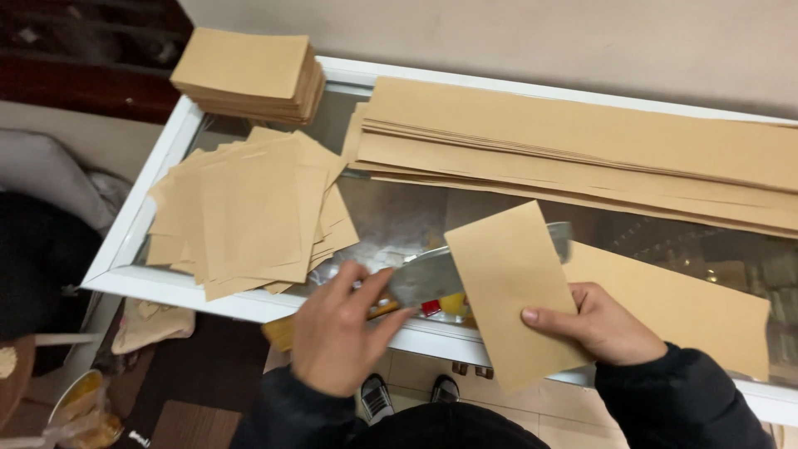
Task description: Folding long strips of brown paper and cutting them into individual bags using a large knife on a glass counter.
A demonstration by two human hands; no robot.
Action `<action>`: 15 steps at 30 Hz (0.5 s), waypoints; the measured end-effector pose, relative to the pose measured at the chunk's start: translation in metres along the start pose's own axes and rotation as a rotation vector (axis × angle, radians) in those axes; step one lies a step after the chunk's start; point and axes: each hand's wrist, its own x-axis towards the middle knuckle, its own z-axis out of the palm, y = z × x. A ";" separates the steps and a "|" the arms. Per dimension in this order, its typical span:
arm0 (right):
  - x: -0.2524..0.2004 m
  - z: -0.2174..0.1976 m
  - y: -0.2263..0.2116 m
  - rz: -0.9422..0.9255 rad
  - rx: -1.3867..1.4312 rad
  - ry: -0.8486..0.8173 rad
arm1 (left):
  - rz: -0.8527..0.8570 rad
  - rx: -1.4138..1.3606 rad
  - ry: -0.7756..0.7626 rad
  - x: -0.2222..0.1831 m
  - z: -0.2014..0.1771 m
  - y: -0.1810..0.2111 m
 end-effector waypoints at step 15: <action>-0.027 0.025 -0.013 0.077 0.015 -0.035 | 0.021 0.031 0.080 0.002 -0.009 0.015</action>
